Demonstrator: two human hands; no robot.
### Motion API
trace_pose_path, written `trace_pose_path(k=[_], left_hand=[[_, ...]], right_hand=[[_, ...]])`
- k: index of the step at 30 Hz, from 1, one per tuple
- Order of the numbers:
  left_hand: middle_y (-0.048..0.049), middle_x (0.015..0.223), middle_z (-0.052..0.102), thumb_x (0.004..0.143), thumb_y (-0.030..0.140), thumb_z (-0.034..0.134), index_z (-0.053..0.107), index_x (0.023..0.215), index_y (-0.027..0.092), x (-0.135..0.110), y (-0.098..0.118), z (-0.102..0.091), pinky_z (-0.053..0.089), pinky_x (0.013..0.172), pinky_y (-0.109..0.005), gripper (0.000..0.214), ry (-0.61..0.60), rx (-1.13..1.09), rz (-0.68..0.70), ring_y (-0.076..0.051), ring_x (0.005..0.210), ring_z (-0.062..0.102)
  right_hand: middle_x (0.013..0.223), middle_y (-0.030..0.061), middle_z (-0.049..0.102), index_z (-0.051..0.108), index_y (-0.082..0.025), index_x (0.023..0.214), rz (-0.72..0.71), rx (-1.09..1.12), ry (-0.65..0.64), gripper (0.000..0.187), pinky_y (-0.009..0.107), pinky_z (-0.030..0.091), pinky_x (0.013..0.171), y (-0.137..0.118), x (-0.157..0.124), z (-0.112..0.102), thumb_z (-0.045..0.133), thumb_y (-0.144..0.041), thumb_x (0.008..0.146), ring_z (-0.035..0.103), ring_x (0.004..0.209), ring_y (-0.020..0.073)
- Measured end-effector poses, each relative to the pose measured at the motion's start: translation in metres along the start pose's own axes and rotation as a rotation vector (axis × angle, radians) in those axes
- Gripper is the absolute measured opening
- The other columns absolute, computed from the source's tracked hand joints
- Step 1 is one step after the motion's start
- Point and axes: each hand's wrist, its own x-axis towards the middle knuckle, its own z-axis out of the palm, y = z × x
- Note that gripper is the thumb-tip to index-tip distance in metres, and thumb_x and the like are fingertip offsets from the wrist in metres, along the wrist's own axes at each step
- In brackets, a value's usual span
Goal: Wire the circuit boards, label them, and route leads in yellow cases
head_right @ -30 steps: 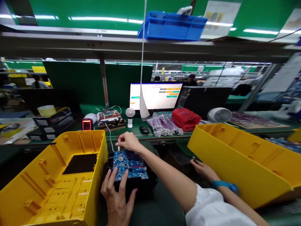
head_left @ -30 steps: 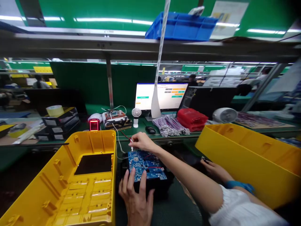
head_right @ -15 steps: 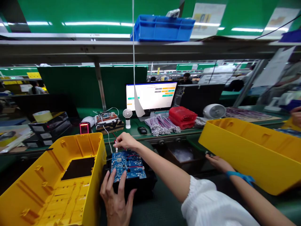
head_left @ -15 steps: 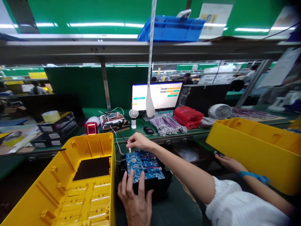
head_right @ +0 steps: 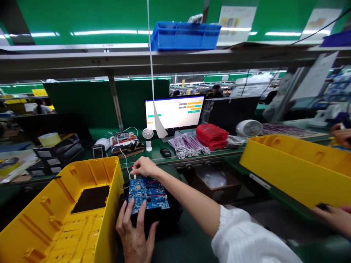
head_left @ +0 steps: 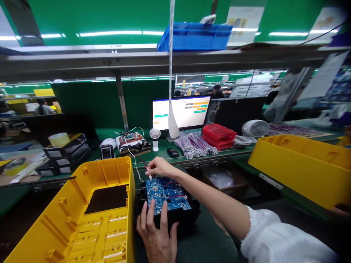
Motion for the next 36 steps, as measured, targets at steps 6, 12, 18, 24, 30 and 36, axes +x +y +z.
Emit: trace_pose_path(k=[6,12,18,24,30,36], left_hand=[[-0.0139,0.136,0.038,0.083,0.032,0.064,0.053,0.125,0.026,-0.001,0.002,0.0,0.035,0.1,-0.056,0.044,-0.014,-0.013,-0.02,-0.037,0.127,0.034],[-0.013,0.139,0.036,0.081,0.035,0.066,0.053,0.125,0.029,0.0,0.001,-0.002,0.034,0.1,-0.056,0.046,-0.048,-0.026,-0.03,-0.037,0.128,0.034],[-0.0132,0.137,0.041,0.083,0.039,0.063,0.057,0.122,0.028,-0.003,-0.003,0.003,0.037,0.097,-0.054,0.041,0.032,0.017,0.013,-0.036,0.125,0.04],[-0.0141,0.133,0.047,0.084,0.041,0.062,0.058,0.123,0.028,-0.001,-0.003,0.003,0.039,0.092,-0.052,0.041,0.042,-0.003,0.019,-0.037,0.121,0.044],[-0.0139,0.134,0.044,0.085,0.037,0.061,0.056,0.125,0.029,-0.002,-0.006,0.003,0.037,0.097,-0.053,0.041,0.034,-0.056,0.022,-0.035,0.124,0.042],[-0.0152,0.141,0.033,0.084,0.021,0.062,0.054,0.126,0.031,-0.001,-0.006,-0.001,0.037,0.097,-0.055,0.044,0.035,-0.124,0.022,-0.035,0.128,0.036]], right_hand=[[0.054,0.0001,0.062,0.067,-0.013,0.062,-0.025,0.055,-0.066,0.028,0.02,0.036,0.051,0.003,-0.001,0.001,0.072,-0.04,0.066,0.055,0.054,0.0113],[0.053,-0.0011,0.06,0.067,-0.013,0.062,-0.006,0.068,-0.072,0.027,0.019,0.032,0.048,0.004,-0.002,0.002,0.072,-0.039,0.066,0.05,0.052,0.009],[0.056,-0.0018,0.062,0.069,-0.014,0.067,0.033,-0.041,-0.069,0.029,0.019,0.033,0.052,-0.006,-0.008,-0.001,0.073,-0.043,0.067,0.054,0.057,0.01],[0.063,0.0012,0.065,0.072,-0.022,0.067,0.13,-0.429,0.153,0.02,0.023,0.033,0.055,-0.034,-0.022,-0.002,0.075,-0.042,0.066,0.06,0.069,0.0166],[0.063,-0.0003,0.064,0.071,-0.021,0.072,-0.085,-0.243,0.404,0.013,0.022,0.036,0.059,-0.061,-0.062,-0.008,0.066,-0.031,0.078,0.057,0.064,0.0128],[0.075,-0.0003,0.066,0.07,-0.019,0.072,-0.123,-0.066,0.327,0.009,0.02,0.04,0.066,-0.068,-0.109,0.009,0.064,-0.014,0.076,0.058,0.069,0.0111]])
